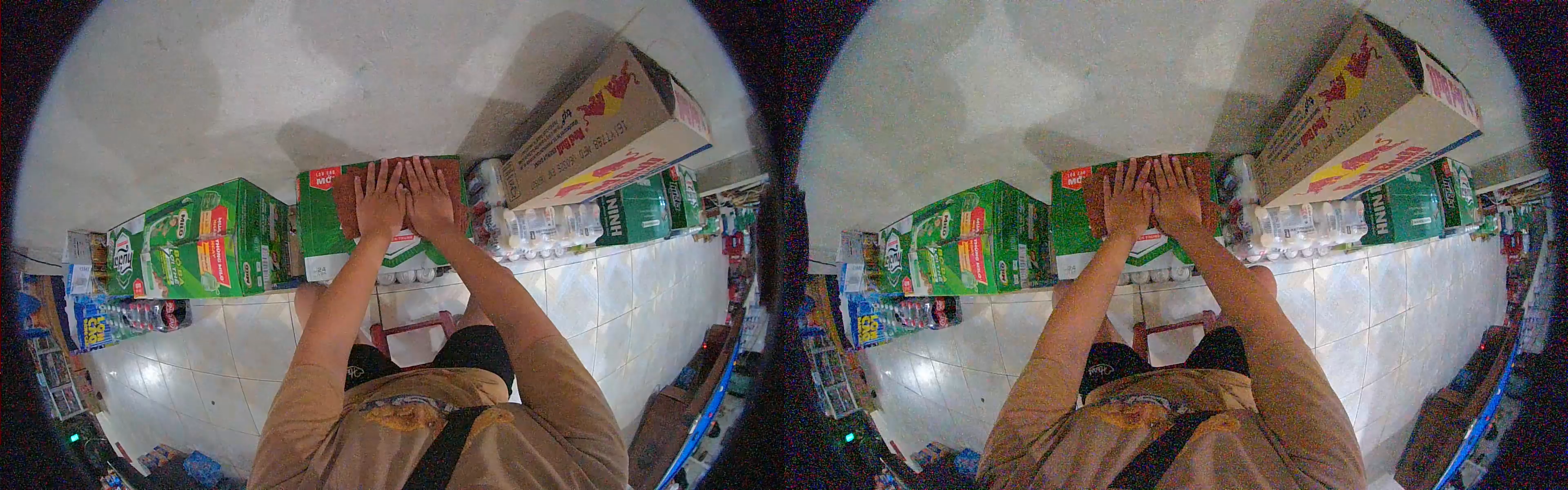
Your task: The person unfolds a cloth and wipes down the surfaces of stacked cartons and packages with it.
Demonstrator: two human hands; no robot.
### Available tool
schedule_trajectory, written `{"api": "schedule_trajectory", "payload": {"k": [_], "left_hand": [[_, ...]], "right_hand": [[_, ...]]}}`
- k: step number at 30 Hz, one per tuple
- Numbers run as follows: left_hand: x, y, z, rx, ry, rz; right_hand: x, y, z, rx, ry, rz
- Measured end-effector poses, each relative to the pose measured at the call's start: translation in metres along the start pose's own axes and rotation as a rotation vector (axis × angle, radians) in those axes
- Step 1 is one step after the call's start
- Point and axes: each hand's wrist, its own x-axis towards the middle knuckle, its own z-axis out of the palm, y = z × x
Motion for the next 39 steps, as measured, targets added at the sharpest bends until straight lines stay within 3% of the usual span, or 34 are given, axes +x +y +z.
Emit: {"api": "schedule_trajectory", "payload": {"k": [22,28,39], "left_hand": [[0.000,0.001,-0.003,0.025,-0.034,-0.011],[0.000,0.001,0.000,0.008,0.000,-0.008],[-0.018,0.009,-0.004,-0.028,0.018,-0.013]], "right_hand": [[-0.002,0.002,0.001,0.000,0.038,-0.026],[-0.001,0.000,-0.002,-0.097,-0.042,0.008],[-0.019,0.002,0.006,-0.029,0.044,0.021]]}}
